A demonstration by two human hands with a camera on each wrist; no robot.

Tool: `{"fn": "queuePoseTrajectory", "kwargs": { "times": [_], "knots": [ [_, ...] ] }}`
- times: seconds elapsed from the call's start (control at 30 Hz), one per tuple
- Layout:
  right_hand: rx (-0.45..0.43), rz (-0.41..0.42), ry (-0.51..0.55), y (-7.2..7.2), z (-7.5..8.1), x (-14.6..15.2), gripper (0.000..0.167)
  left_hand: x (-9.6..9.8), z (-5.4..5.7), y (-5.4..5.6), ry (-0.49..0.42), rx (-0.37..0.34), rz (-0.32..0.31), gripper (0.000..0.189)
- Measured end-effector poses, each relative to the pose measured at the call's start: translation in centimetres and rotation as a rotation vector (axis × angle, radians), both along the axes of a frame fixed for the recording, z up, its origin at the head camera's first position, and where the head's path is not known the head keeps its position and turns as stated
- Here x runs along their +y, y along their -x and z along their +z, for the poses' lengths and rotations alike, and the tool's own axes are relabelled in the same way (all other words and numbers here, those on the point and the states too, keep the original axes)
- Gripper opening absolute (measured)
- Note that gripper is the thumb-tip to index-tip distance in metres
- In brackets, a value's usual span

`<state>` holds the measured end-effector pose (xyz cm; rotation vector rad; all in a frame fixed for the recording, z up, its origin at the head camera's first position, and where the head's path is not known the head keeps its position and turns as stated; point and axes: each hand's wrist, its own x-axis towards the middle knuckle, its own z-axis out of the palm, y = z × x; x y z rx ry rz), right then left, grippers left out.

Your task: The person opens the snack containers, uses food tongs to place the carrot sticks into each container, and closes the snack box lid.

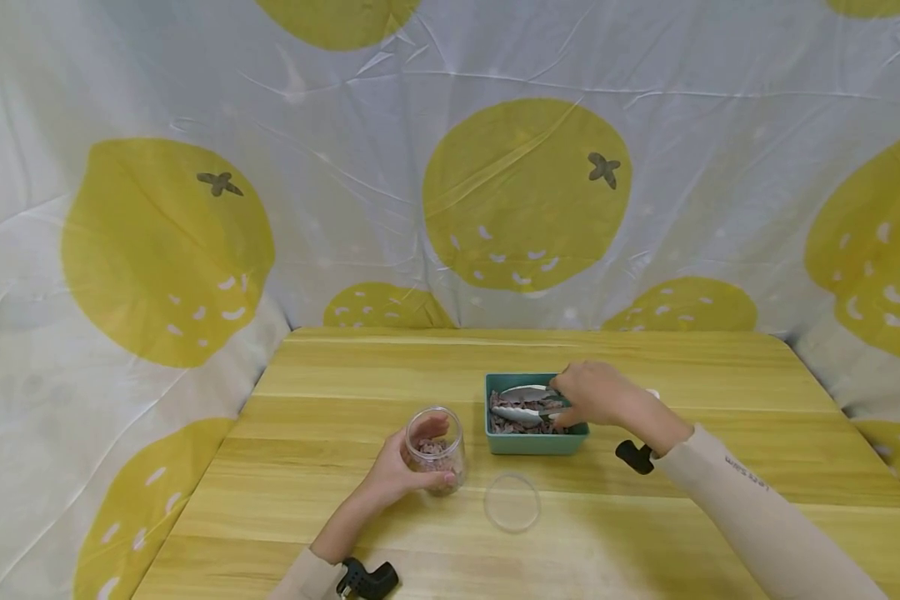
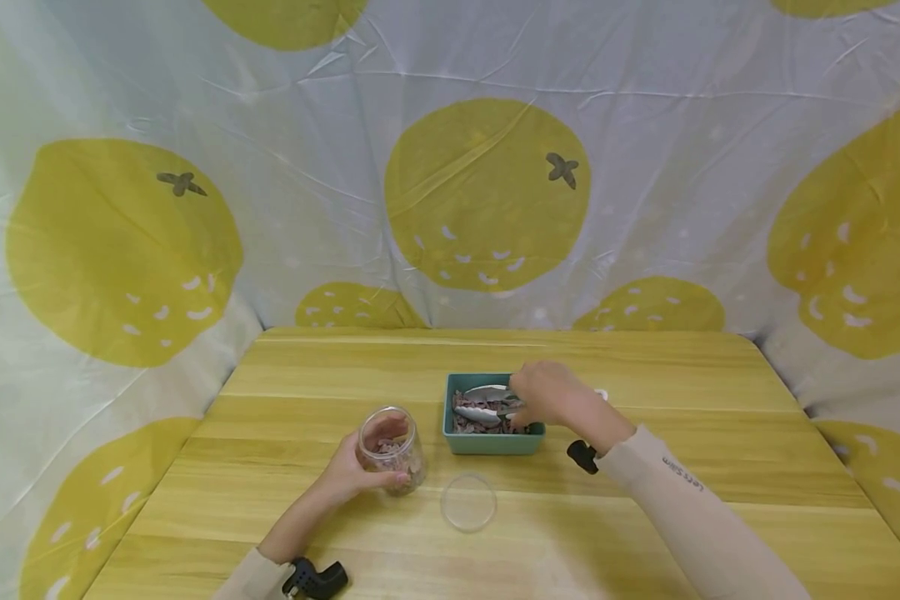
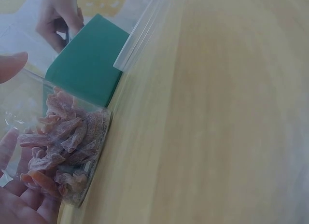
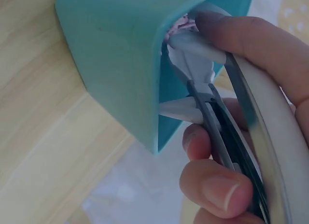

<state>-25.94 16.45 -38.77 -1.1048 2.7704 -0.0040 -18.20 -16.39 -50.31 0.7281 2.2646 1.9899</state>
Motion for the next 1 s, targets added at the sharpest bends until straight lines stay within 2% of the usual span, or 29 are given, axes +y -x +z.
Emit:
{"fn": "queuePoseTrajectory", "kwargs": {
  "times": [0.13, 0.4, 0.7, 1.0],
  "knots": [
    [0.06, 0.016, -0.007, -0.2, -0.3, 0.0, 0.042, 0.0, 0.0, 0.0, 0.001, -0.013, 0.002, 0.076],
    [0.083, 0.043, 0.009, 0.3, -0.7, 0.5, 0.036, -0.1, 0.1, -0.1, 0.012, -0.027, 0.009, 0.076],
    [-0.016, 0.043, 0.093, 1.0, -0.4, 1.6, 0.042, 0.0, 0.0, 0.1, 0.003, -0.006, -0.003, 0.074],
    [-0.102, 0.036, 0.174, 1.3, 0.7, 2.7, 0.045, -0.2, 0.0, 0.0, 0.0, -0.026, 0.0, 0.076]
  ]
}}
